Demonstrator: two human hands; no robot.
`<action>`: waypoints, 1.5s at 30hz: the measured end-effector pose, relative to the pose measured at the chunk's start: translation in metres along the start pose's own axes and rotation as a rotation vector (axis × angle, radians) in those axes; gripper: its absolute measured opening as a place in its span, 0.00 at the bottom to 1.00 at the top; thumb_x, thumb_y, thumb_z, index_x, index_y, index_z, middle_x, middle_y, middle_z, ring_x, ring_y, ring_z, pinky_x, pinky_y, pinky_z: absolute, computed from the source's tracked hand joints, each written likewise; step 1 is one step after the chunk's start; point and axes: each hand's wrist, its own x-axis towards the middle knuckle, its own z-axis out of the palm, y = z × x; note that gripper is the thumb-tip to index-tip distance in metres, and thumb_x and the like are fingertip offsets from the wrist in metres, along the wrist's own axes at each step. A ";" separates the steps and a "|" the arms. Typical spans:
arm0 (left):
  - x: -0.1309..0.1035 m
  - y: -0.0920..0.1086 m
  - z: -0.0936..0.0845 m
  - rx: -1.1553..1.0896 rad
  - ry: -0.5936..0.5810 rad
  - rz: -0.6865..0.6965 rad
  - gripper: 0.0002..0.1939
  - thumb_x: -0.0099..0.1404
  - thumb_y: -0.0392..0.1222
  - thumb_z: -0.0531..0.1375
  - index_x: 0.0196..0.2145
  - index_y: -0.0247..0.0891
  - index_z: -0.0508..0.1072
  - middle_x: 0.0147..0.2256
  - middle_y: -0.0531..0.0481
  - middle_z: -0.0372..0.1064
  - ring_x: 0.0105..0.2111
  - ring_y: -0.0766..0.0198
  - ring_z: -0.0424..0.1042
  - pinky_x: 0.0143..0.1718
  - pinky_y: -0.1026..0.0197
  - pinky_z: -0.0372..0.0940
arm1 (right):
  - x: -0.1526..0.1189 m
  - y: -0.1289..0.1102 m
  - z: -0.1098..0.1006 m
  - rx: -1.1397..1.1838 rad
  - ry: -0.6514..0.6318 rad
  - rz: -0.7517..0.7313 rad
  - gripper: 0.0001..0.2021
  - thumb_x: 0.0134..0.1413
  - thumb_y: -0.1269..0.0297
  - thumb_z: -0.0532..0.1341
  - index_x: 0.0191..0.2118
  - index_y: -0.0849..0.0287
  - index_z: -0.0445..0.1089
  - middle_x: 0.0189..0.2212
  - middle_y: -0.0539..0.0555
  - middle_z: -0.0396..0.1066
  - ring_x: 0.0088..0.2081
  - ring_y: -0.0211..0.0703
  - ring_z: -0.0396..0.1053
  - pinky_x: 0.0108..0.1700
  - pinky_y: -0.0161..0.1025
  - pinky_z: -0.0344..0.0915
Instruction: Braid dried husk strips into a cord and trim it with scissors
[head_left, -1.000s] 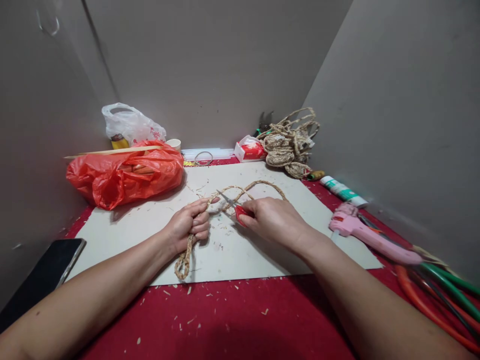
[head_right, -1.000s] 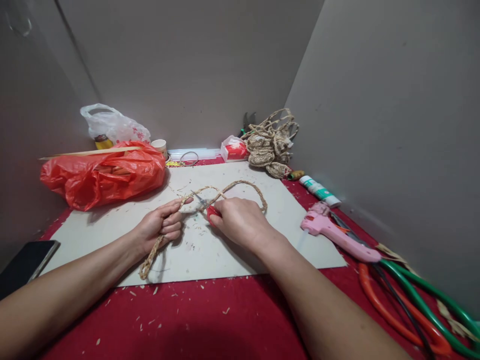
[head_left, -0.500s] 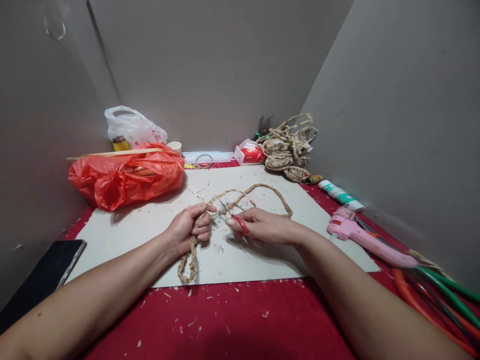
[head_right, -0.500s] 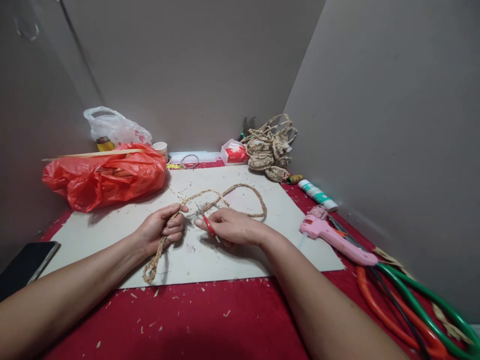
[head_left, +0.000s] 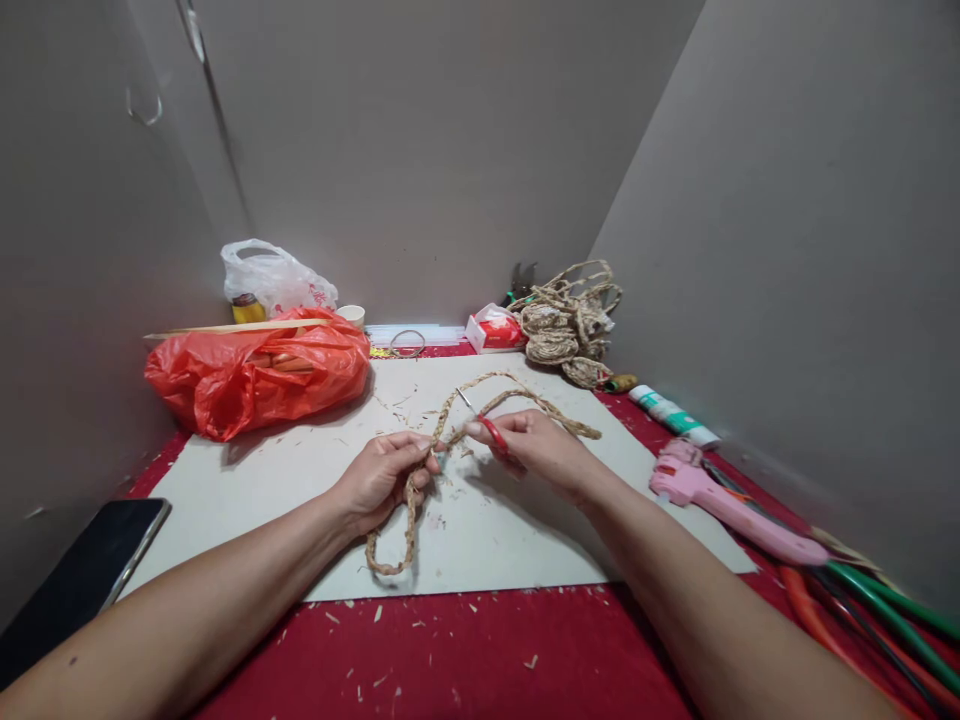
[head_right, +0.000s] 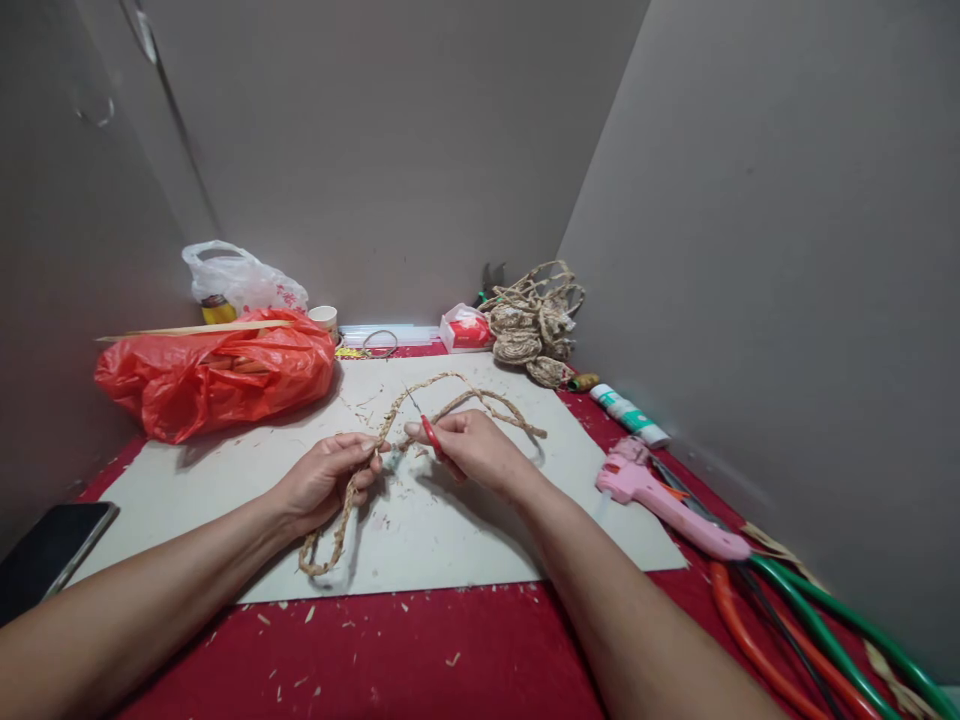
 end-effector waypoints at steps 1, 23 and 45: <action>0.000 0.000 0.000 0.017 -0.015 -0.006 0.10 0.56 0.41 0.63 0.33 0.30 0.72 0.25 0.52 0.64 0.17 0.76 0.57 0.17 0.70 0.54 | 0.001 0.000 0.001 -0.019 0.016 0.002 0.26 0.45 0.41 0.59 0.14 0.58 0.54 0.11 0.45 0.53 0.16 0.31 0.48 0.22 0.35 0.46; -0.001 0.001 0.006 -0.018 0.129 0.009 0.09 0.59 0.32 0.54 0.39 0.35 0.66 0.16 0.61 0.54 0.11 0.76 0.45 0.14 0.71 0.49 | -0.017 -0.012 0.004 -0.913 0.059 -0.105 0.18 0.50 0.48 0.54 0.22 0.58 0.64 0.19 0.49 0.64 0.22 0.36 0.57 0.24 0.34 0.46; -0.001 -0.002 0.011 0.086 0.160 0.027 0.12 0.60 0.35 0.56 0.43 0.34 0.68 0.15 0.60 0.55 0.11 0.76 0.47 0.13 0.70 0.52 | -0.019 -0.018 0.015 -1.109 0.084 -0.085 0.13 0.48 0.56 0.56 0.22 0.56 0.72 0.19 0.53 0.70 0.23 0.40 0.63 0.24 0.36 0.44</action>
